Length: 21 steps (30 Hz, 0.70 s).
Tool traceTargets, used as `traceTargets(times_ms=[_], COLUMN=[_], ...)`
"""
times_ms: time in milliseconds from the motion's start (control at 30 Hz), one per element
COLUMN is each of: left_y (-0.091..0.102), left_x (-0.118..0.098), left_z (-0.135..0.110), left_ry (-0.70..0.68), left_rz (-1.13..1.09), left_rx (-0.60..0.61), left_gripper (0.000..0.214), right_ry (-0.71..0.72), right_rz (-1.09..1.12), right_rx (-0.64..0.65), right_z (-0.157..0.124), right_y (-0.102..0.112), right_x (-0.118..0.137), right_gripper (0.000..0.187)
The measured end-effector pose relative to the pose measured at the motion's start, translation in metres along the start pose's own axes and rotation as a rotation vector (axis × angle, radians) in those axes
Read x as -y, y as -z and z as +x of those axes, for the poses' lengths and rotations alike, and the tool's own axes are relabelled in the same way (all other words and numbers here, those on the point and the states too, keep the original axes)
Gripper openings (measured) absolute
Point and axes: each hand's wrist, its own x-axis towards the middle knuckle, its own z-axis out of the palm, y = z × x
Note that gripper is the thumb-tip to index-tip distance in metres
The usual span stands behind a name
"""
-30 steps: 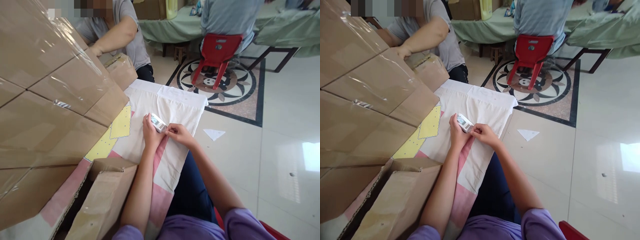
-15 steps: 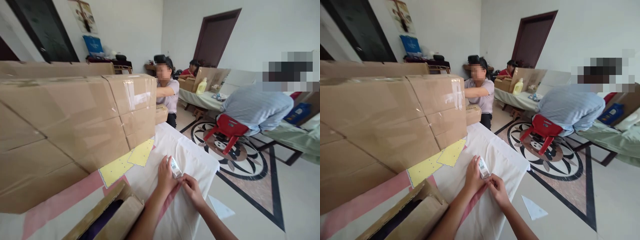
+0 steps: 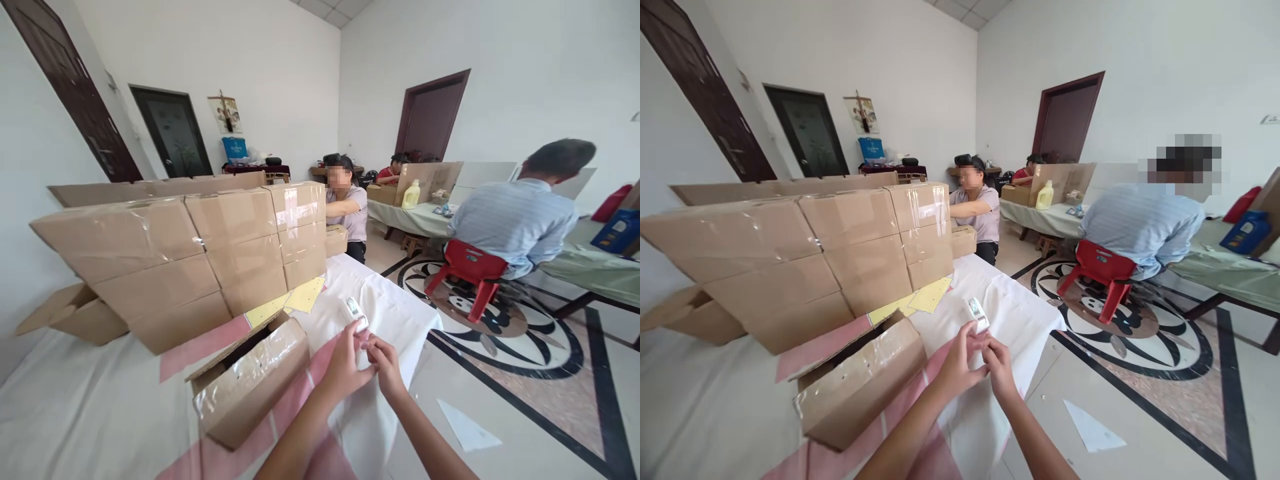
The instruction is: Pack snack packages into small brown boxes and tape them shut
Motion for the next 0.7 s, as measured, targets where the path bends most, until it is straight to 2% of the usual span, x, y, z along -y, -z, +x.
traceTargets(times_ms=[100,200,333,467,600,700], left_y=[0.009,0.017,0.021,0.018,0.023,0.033], left_x=[-0.026,-0.042,-0.048,-0.050,-0.058,-0.062], left_z=[-0.042,-0.077,-0.111,-0.134,-0.149,-0.156], left_ry=[0.169,0.282,0.220,0.216,0.217,0.175], left_rz=[-0.136,-0.090,-0.054,-0.072,-0.038,0.147], left_rx=[-0.044,-0.171,-0.342,-0.462,-0.485,-0.450], left_gripper=[0.058,0.036,0.033,0.036,0.040,0.038], right_ry=[0.053,0.046,0.111,0.201,0.197,0.232], right_rz=[0.089,0.150,0.037,-0.104,-0.119,-0.179], right_rx=[0.044,0.132,0.187,0.243,0.272,0.389], right_z=[-0.040,-0.068,-0.090,-0.103,-0.100,-0.094], right_y=[-0.009,-0.020,-0.031,-0.038,-0.039,-0.039], right_x=[0.023,0.043,0.061,0.070,0.075,0.083], right_gripper=[0.024,0.022,0.025,0.014,0.030,0.016])
